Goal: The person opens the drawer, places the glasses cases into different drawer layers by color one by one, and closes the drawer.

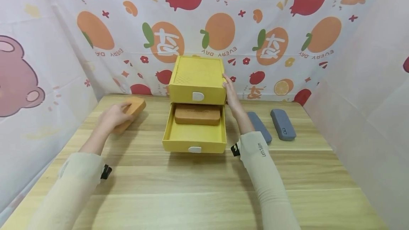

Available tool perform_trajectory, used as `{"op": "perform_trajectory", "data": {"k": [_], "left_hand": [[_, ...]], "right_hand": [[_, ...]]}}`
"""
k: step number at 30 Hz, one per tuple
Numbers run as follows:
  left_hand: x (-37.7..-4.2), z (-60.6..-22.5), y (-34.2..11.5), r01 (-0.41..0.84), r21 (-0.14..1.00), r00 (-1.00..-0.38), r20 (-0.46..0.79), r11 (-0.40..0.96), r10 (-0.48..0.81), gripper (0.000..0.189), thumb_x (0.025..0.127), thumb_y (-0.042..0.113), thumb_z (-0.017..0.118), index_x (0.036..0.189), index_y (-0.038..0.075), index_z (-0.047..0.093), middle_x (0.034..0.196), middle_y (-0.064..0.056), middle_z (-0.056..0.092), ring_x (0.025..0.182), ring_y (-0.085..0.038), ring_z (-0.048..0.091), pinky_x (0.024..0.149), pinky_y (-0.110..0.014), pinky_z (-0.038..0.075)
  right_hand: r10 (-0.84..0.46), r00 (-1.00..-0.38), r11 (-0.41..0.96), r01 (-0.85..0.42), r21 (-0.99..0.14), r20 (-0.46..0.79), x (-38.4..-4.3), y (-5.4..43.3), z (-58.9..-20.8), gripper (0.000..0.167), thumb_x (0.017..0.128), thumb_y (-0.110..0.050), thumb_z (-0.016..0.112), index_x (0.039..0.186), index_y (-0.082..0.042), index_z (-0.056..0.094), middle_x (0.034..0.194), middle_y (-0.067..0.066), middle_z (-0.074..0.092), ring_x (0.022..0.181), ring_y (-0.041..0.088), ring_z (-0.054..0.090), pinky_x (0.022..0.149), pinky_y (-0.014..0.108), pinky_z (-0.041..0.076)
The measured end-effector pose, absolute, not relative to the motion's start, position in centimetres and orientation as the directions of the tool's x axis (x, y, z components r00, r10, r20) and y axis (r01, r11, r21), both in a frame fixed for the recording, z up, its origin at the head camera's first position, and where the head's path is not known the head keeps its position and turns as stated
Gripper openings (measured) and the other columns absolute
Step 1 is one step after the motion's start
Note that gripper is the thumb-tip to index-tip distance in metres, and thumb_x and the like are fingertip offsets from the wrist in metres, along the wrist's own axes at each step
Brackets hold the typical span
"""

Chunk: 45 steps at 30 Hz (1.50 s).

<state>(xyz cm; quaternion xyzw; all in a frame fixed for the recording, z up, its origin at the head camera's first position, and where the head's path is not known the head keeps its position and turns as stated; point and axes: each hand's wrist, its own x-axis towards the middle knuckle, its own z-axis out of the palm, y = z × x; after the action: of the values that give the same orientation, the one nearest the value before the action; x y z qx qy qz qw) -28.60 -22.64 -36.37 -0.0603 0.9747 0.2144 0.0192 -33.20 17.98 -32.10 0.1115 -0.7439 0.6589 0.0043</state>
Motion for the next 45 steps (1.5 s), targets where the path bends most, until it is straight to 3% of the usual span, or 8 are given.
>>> {"op": "perform_trajectory", "data": {"k": [8,19,27,32,40,45], "left_hand": [[-26.4,-33.8,-20.5,-0.037,0.417,-0.999,-0.02,0.908,-0.032,0.069,0.075,0.03,0.067,0.138,0.016,0.043,0.124,-0.026,0.047,0.088,-0.036,0.048,0.062,-0.044,0.038],[-23.1,-30.5,-18.2,0.083,0.405,-0.997,0.034,0.91,0.076,0.067,0.074,0.03,0.063,0.138,0.022,0.044,0.116,-0.02,0.052,0.081,-0.032,0.048,0.058,-0.04,0.036],[-21.0,-28.2,-16.1,0.166,0.387,-0.986,0.054,0.907,0.157,0.067,0.074,0.028,0.064,0.138,0.024,0.045,0.134,-0.016,0.044,0.097,-0.032,0.047,0.065,-0.043,0.038],[-20.0,-27.3,-14.6,0.235,0.358,-0.972,0.084,0.904,0.219,0.065,0.073,0.029,0.067,0.135,0.026,0.048,0.135,-0.013,0.043,0.108,-0.032,0.046,0.072,-0.046,0.04],[-19.3,-26.4,-11.8,0.317,0.332,-0.948,0.129,0.888,0.291,0.062,0.072,0.029,0.068,0.132,0.029,0.052,0.132,-0.006,0.047,0.098,-0.025,0.051,0.065,-0.038,0.04],[-19.2,-26.4,-9.8,0.382,0.32,-0.924,0.138,0.867,0.357,0.063,0.071,0.028,0.067,0.132,0.031,0.052,0.132,-0.004,0.047,0.101,-0.025,0.051,0.069,-0.038,0.041]], "right_hand": [[-0.157,-0.977,0.109,-0.16,-0.981,0.142,-33.2,17.8,-32.0,0.054,0.093,-0.035,0.03,0.146,-0.032,0.02,0.145,0.007,0.018,0.098,0.026,0.043,0.081,0.042,0.037],[-0.147,-0.984,0.121,-0.12,-0.985,0.102,-33.3,18.0,-31.9,0.054,0.092,-0.037,0.03,0.145,-0.034,0.02,0.145,0.005,0.017,0.103,0.027,0.041,0.084,0.045,0.035],[-0.185,-0.976,0.125,-0.137,-0.983,0.113,-31.9,17.7,-30.7,0.057,0.093,-0.032,0.027,0.148,-0.027,0.014,0.146,0.01,0.014,0.096,0.023,0.042,0.079,0.04,0.036],[-0.174,-0.978,0.13,-0.143,-0.981,0.119,-32.6,17.9,-31.3,0.056,0.093,-0.034,0.028,0.147,-0.03,0.016,0.148,0.005,0.01,0.1,0.026,0.041,0.081,0.043,0.036],[-0.195,-0.974,0.123,-0.145,-0.982,0.12,-31.3,17.5,-30.2,0.057,0.093,-0.029,0.025,0.148,-0.025,0.012,0.148,0.009,0.008,0.1,0.026,0.04,0.082,0.043,0.035],[-0.193,-0.975,0.127,-0.136,-0.983,0.11,-30.8,17.3,-29.8,0.057,0.093,-0.029,0.025,0.148,-0.024,0.012,0.148,0.009,0.01,0.099,0.023,0.041,0.082,0.041,0.036]]}}
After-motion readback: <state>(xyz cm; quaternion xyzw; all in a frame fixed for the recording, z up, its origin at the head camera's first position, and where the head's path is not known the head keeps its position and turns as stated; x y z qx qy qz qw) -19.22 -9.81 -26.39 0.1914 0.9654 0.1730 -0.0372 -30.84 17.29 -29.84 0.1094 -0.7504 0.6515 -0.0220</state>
